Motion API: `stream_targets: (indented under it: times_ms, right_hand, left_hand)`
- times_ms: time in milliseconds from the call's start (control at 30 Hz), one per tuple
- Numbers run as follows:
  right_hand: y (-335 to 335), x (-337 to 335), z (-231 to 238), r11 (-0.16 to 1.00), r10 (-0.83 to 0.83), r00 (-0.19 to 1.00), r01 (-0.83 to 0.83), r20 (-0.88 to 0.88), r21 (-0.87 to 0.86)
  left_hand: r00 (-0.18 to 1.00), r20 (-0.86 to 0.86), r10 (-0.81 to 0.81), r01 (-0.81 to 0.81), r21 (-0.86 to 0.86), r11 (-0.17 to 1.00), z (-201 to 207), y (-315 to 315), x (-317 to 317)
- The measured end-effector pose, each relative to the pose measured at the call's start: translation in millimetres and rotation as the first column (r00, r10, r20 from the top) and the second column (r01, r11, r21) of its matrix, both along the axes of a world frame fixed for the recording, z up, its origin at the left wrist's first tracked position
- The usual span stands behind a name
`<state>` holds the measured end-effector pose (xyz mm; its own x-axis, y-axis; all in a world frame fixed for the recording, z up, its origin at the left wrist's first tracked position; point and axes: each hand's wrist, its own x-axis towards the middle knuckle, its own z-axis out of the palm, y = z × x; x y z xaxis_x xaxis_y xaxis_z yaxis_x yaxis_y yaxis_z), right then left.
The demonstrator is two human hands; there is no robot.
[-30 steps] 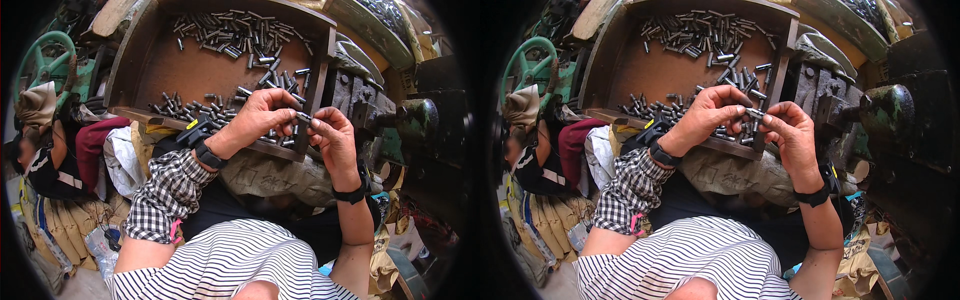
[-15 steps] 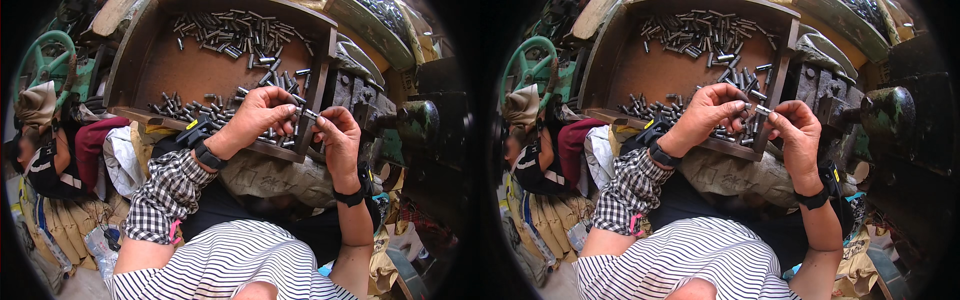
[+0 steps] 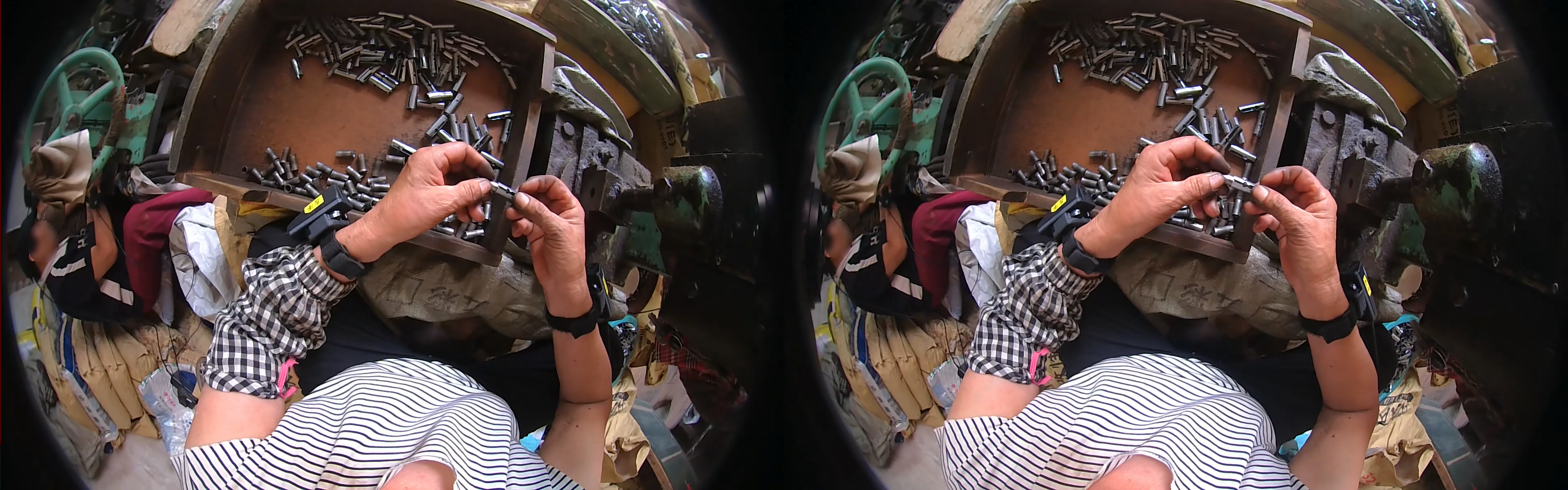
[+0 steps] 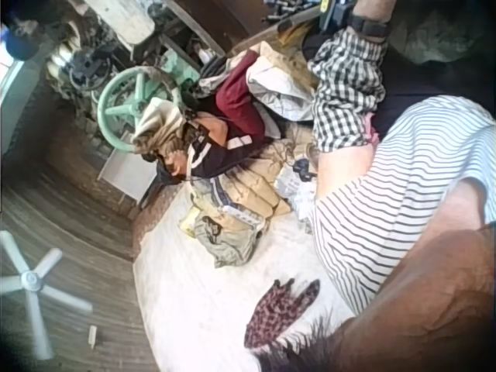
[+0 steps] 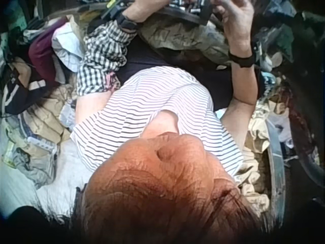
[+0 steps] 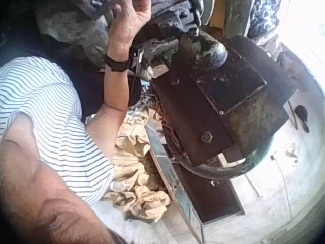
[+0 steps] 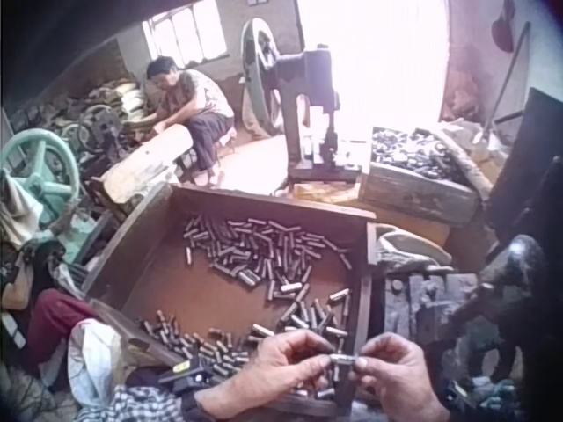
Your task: Manually assembling small metal components and placing them into a press fixture for processing.
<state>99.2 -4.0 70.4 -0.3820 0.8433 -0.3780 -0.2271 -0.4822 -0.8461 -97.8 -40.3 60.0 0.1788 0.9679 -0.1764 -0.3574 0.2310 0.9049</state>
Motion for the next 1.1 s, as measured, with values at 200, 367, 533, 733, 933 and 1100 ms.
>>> stream_targets:
  times_ms: [200, 367, 533, 733, 933, 1100]
  right_hand:
    - [8, 6, 6, 0.967, 0.198, 0.98, -0.2, -0.026, -0.156]
    - [2, 5, 14, 0.914, 0.332, 0.94, -0.342, -0.08, -0.219]
    - [3, -17, 20, 0.929, 0.367, 0.898, -0.368, 0.243, -0.042]
    - [27, -46, -3, 0.364, -0.451, 0.469, -0.68, 0.76, 0.636]
    - [32, -68, -16, 0.163, -0.611, 0.023, -0.975, 0.791, 0.153]
    - [34, -57, -17, 0.135, -0.601, 0.207, -0.926, 0.772, 0.353]
  left_hand:
    - [0.986, -0.061, -0.154, 0.149, -0.09, 0.985, 8, -2, -8]
    - [0.876, -0.078, -0.476, 0.467, -0.111, 0.877, 20, -6, -12]
    - [0.865, -0.246, -0.437, 0.457, 0.025, 0.889, 13, -8, -18]
    - [0.984, 0.146, 0.103, -0.059, -0.279, 0.959, -1, 3, -48]
    - [0.744, -0.659, 0.107, 0.018, 0.18, 0.983, -15, -5, -50]
    - [0.246, -0.961, 0.129, 0.277, 0.198, 0.94, -11, -11, -40]
